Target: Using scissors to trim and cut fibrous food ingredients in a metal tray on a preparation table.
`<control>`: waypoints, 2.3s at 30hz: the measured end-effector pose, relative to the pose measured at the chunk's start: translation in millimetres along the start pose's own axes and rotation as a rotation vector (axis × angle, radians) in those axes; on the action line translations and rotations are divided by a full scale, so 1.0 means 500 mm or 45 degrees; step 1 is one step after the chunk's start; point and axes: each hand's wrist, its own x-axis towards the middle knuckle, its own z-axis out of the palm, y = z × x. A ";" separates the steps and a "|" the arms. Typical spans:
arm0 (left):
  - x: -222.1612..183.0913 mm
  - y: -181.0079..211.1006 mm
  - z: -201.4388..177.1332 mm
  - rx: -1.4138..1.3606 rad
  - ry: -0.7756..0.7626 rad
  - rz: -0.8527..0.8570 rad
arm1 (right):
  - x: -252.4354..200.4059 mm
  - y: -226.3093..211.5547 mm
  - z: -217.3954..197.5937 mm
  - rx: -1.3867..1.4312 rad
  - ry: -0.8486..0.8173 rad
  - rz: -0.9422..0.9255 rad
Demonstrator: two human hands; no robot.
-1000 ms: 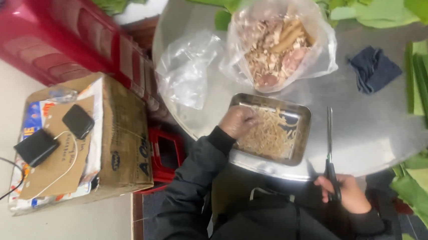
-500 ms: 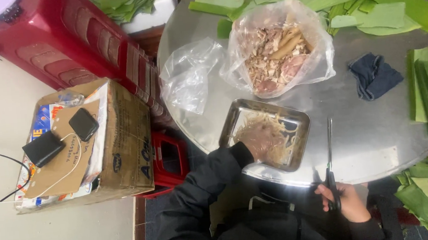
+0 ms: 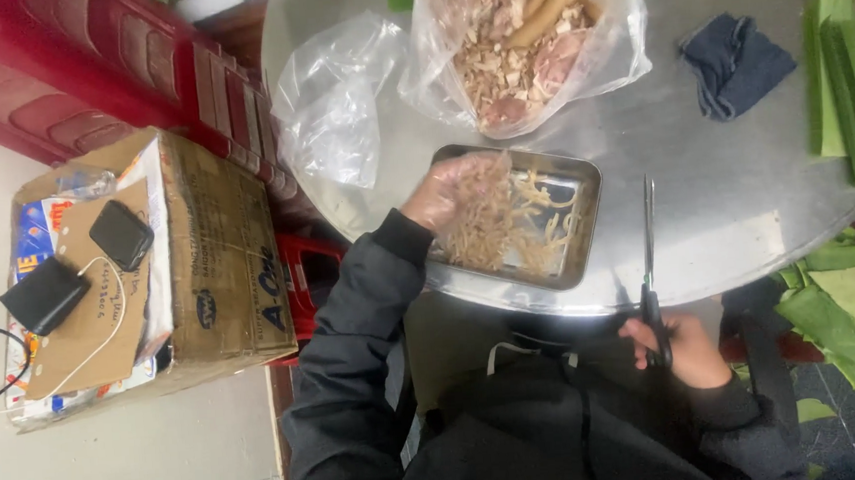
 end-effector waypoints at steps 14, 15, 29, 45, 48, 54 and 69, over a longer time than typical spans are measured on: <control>0.017 0.068 0.048 -0.038 0.102 0.105 | -0.027 -0.048 0.021 0.196 0.105 -0.070; 0.022 0.074 0.048 -0.025 0.113 0.106 | -0.026 -0.050 0.020 0.199 0.101 -0.069; 0.010 0.106 0.079 -0.246 0.105 0.138 | -0.022 -0.062 0.029 0.183 0.110 -0.096; 0.021 0.053 0.060 -0.407 0.073 0.117 | -0.028 -0.079 0.028 0.198 0.103 -0.079; 0.022 0.051 0.053 -0.157 0.040 0.153 | -0.027 -0.075 0.029 0.179 0.105 -0.053; 0.020 0.016 0.057 -0.060 0.154 0.165 | -0.026 -0.075 0.025 0.171 0.084 -0.078; 0.076 0.095 0.026 1.259 -0.099 -0.129 | -0.007 -0.034 0.025 0.133 0.101 -0.143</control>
